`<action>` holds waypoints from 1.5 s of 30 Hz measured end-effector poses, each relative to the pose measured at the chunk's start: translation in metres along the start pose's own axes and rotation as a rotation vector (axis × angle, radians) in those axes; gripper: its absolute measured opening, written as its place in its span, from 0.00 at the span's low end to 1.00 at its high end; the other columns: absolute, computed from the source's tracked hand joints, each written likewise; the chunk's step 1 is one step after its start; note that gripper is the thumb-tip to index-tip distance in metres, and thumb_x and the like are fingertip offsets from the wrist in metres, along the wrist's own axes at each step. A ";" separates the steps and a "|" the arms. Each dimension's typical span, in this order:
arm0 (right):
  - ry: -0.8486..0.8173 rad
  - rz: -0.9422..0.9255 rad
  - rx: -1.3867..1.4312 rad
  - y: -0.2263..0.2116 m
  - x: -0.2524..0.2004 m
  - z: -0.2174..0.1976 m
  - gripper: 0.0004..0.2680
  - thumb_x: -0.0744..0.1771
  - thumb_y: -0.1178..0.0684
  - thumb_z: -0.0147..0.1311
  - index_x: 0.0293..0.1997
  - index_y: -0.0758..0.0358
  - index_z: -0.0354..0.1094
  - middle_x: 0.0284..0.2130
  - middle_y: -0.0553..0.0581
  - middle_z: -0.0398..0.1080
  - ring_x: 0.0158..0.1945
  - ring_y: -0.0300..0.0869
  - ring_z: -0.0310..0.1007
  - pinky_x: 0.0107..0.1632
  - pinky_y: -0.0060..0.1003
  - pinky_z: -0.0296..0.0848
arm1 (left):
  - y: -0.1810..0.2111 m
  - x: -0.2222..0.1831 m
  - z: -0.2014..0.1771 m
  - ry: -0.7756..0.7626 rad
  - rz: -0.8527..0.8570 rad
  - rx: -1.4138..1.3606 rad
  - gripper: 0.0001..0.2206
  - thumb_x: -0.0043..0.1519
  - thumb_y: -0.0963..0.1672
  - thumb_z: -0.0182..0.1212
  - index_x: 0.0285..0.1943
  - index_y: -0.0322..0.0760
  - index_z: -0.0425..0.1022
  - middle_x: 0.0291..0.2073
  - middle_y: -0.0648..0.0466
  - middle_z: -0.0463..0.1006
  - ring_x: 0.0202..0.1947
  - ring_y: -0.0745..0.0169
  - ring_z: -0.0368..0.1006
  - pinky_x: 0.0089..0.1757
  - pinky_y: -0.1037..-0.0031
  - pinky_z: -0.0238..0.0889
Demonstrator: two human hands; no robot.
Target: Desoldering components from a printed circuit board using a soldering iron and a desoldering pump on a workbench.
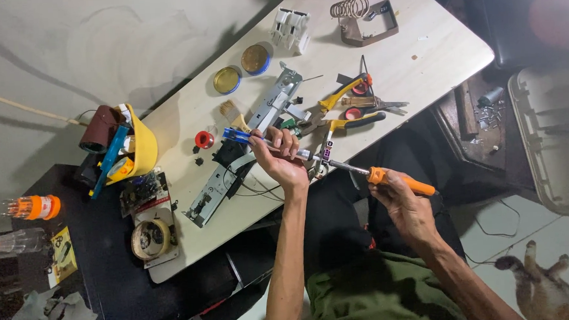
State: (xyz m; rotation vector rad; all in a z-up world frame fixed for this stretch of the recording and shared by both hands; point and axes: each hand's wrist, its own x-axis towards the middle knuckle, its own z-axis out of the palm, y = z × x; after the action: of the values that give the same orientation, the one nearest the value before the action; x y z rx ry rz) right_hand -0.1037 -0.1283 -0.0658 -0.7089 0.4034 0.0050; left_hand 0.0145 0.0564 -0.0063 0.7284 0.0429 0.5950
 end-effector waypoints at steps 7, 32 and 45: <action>0.001 0.009 -0.010 0.000 0.001 -0.002 0.07 0.70 0.58 0.55 0.51 0.66 0.75 0.37 0.67 0.78 0.40 0.49 0.81 0.53 0.50 0.81 | 0.001 -0.001 0.004 0.009 -0.009 0.005 0.08 0.76 0.49 0.39 0.48 0.44 0.57 0.26 0.63 0.51 0.17 0.78 0.48 0.19 0.89 0.49; 0.096 0.195 -0.013 0.032 0.031 -0.023 0.14 0.68 0.50 0.59 0.55 0.70 0.72 0.40 0.63 0.71 0.42 0.47 0.77 0.53 0.37 0.79 | 0.087 -0.035 0.011 -0.447 -0.054 1.163 0.23 0.48 0.47 0.82 0.42 0.35 0.71 0.30 0.41 0.77 0.34 0.49 0.78 0.31 0.69 0.74; 0.058 0.128 0.053 0.032 0.021 -0.010 0.12 0.69 0.54 0.59 0.55 0.72 0.72 0.38 0.67 0.72 0.40 0.52 0.79 0.51 0.42 0.81 | 0.070 -0.047 -0.040 -0.628 0.313 1.561 0.13 0.60 0.46 0.71 0.49 0.37 0.81 0.40 0.57 0.78 0.36 0.53 0.82 0.32 0.68 0.78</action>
State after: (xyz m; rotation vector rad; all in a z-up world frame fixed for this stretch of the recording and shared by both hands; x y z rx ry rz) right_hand -0.0928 -0.1134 -0.1007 -0.6315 0.5029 0.0948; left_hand -0.0687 0.0973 0.0003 2.4477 -0.2232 0.5280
